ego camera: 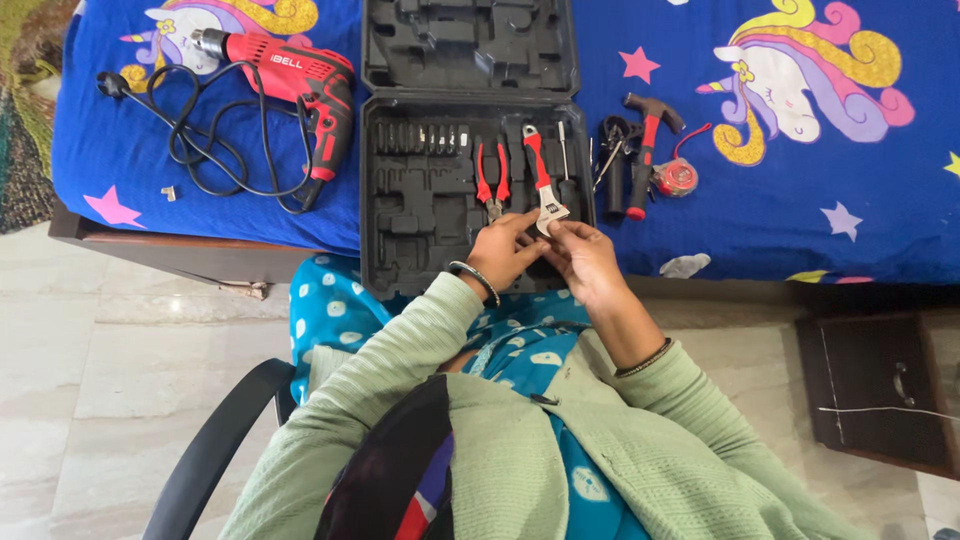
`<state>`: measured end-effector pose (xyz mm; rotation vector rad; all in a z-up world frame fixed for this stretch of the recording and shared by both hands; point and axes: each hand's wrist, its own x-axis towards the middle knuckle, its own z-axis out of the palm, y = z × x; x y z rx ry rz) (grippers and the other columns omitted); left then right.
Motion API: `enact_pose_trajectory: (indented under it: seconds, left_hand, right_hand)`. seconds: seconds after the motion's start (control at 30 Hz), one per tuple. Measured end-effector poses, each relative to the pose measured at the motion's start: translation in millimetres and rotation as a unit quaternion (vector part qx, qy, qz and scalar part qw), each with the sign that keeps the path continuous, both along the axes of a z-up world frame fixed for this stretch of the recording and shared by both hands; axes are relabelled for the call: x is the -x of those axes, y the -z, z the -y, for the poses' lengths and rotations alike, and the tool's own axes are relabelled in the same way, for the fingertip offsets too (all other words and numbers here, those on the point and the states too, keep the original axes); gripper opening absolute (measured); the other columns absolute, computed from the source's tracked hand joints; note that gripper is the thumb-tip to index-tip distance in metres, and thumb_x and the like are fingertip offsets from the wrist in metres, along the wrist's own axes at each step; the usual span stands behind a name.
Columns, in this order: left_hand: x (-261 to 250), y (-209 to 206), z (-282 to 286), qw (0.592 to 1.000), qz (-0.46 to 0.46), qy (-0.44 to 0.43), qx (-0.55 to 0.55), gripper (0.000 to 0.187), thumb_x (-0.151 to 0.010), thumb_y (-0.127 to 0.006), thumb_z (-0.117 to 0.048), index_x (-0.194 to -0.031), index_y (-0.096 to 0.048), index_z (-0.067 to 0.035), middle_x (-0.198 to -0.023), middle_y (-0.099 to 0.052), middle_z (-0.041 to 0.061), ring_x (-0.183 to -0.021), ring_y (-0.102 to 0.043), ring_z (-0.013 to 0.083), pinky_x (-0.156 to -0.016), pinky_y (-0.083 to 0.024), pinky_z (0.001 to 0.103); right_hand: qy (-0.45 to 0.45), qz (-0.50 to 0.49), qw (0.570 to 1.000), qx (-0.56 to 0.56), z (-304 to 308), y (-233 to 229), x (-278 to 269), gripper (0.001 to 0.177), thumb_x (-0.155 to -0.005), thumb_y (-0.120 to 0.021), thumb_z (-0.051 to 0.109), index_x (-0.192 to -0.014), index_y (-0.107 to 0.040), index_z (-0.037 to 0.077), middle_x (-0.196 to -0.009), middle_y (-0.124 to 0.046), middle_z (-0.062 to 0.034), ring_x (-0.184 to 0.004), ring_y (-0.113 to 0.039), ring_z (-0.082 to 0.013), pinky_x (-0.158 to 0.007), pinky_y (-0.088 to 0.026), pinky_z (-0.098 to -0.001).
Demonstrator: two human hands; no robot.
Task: The person sits at a bed with an open toolbox and arranges its contents. They pick up pliers, an adjustable wrench, a hammer, a tape measure, a screwdriver and drill bits one at a time and seat each into its molded slot in the toolbox tray, repositioning items until they fit.
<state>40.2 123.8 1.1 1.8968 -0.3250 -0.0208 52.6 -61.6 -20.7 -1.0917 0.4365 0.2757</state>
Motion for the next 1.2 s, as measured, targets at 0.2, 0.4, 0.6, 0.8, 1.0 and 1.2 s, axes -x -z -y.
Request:
enact_pose_trajectory:
  seconds: [0.2,0.4,0.6,0.8,1.0,1.2]
  left_hand:
    - [-8,8,7,0.995,0.027,-0.073,-0.06,0.046,-0.081,-0.076,-0.013,-0.125,-0.068,-0.005,-0.105,-0.073,0.02,-0.086,-0.075,0.0301,-0.08,-0.059,0.039]
    - [-11,2,7,0.988,-0.094,-0.063,-0.102,0.044,-0.081,-0.069,-0.012,-0.124,-0.07,-0.013,-0.088,-0.076,0.017,-0.087,-0.074,0.0319,-0.081,-0.058,0.041]
    - [-14,6,9,0.99,-0.097,-0.098,-0.04,0.04,-0.077,-0.07,-0.008,-0.117,-0.071,-0.011,-0.096,-0.077,0.012,-0.087,-0.078,0.026,-0.082,-0.06,0.035]
    - [-16,14,7,0.99,-0.067,-0.112,-0.058,0.03,-0.081,-0.066,-0.005,-0.109,-0.076,-0.01,-0.097,-0.079,0.012,-0.091,-0.077,0.026,-0.083,-0.06,0.033]
    - [-15,16,7,0.988,-0.021,-0.124,-0.091,0.031,-0.078,-0.066,-0.004,-0.106,-0.078,-0.011,-0.091,-0.077,0.01,-0.087,-0.074,0.0268,-0.081,-0.059,0.036]
    - [-1,3,4,0.987,0.007,-0.092,-0.135,0.037,-0.077,-0.081,-0.018,-0.111,-0.073,-0.008,-0.104,-0.067,0.015,-0.089,-0.071,0.0299,-0.084,-0.056,0.041]
  right_hand:
    - [-0.09,0.0,0.996,-0.006,6,-12,-3,0.021,-0.095,-0.064,0.005,-0.114,-0.066,-0.004,-0.106,-0.073,-0.0125,-0.093,-0.073,-0.0208,-0.091,-0.063,-0.0357]
    - [-0.168,0.005,0.979,0.114,14,-26,-6,0.032,-0.096,-0.058,0.003,-0.126,-0.062,-0.007,-0.11,-0.073,-0.0167,-0.098,-0.075,-0.0256,-0.088,-0.062,-0.034]
    - [-0.205,0.014,0.961,0.188,19,-22,-13,0.03,-0.096,-0.057,0.005,-0.123,-0.067,-0.005,-0.101,-0.075,-0.0151,-0.086,-0.075,-0.022,-0.078,-0.063,-0.0298]
    - [-0.158,0.102,0.942,0.277,26,-26,-14,0.023,-0.098,-0.062,0.008,-0.115,-0.072,-0.003,-0.091,-0.074,-0.0121,-0.074,-0.072,-0.0173,-0.066,-0.06,-0.0284]
    - [-0.135,0.3,0.782,0.529,25,-49,-14,0.021,-0.091,-0.073,0.012,-0.111,-0.079,0.01,-0.095,-0.073,-0.0086,-0.08,-0.071,-0.0201,-0.072,-0.056,-0.0329]
    - [-0.182,0.398,0.635,0.636,12,-69,-16,0.031,-0.08,-0.081,0.019,-0.111,-0.08,0.021,-0.114,-0.072,-0.0001,-0.099,-0.061,-0.03,-0.085,-0.048,-0.0425]
